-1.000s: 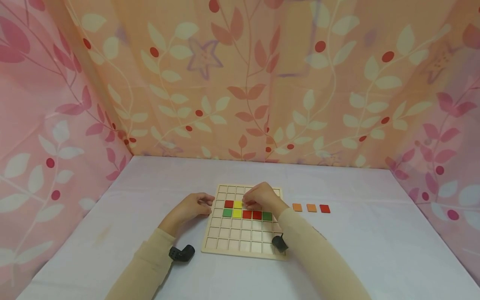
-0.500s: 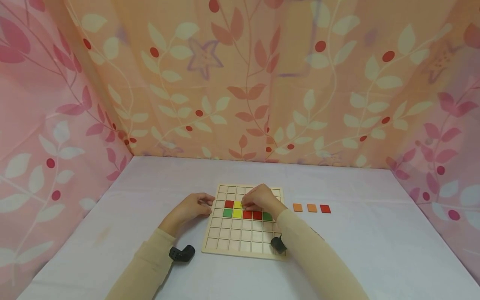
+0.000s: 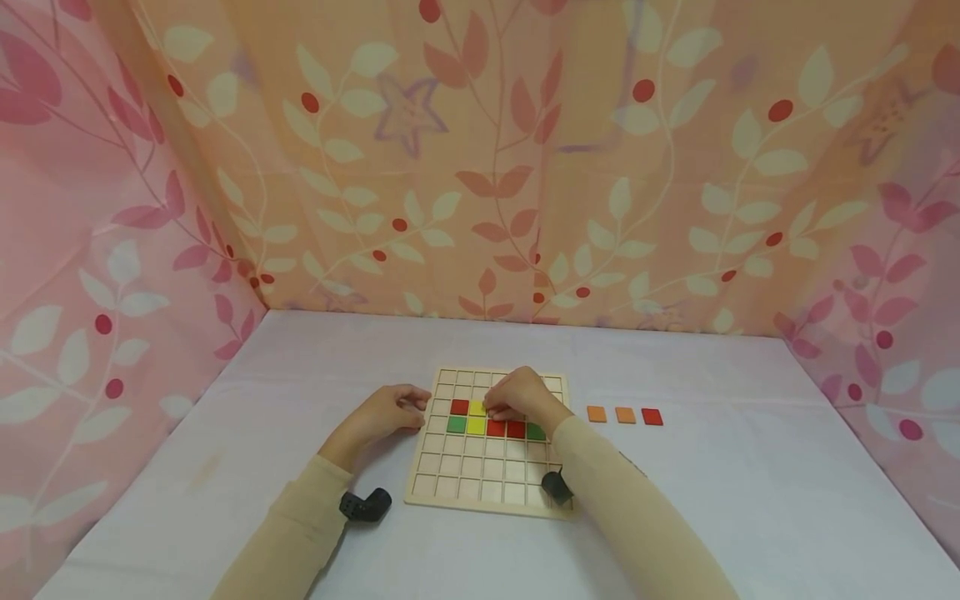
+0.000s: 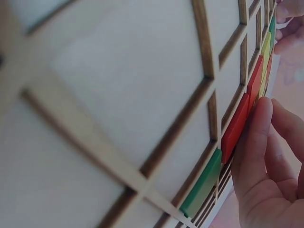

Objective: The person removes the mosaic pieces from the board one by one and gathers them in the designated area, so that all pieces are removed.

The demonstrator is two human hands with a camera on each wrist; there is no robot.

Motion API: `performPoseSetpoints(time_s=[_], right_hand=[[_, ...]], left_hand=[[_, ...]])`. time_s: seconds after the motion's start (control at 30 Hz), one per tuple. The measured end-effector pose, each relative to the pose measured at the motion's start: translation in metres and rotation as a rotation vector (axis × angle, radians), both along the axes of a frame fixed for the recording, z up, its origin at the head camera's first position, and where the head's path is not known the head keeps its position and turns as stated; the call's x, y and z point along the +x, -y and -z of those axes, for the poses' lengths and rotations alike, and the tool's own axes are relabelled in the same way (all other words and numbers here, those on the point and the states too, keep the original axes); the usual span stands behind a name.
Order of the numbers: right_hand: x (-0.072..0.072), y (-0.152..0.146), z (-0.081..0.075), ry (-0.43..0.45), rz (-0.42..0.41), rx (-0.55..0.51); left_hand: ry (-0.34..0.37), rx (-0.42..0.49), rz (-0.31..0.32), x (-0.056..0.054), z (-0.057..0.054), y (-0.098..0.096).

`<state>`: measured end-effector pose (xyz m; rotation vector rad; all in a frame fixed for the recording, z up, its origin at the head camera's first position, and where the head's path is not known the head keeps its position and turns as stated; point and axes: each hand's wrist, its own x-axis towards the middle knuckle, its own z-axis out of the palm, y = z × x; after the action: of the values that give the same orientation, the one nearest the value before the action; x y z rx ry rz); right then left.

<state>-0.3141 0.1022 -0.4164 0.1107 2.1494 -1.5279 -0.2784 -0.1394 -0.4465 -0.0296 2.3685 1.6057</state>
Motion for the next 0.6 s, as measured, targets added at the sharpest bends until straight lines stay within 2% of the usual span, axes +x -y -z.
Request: performPoseSetpoints(time_s=[0.3, 0.6], right_hand=[[-0.0004, -0.0032, 0.0002, -0.022, -0.014, -0.01], [0.0023, 0.0011, -0.0016, -0.031, -0.014, 0.034]], left_hand=[[-0.017, -0.008, 0.017, -0.002, 0.0003, -0.0001], [-0.015, -0.005, 0.01, -0.0008, 0.0012, 0.001]])
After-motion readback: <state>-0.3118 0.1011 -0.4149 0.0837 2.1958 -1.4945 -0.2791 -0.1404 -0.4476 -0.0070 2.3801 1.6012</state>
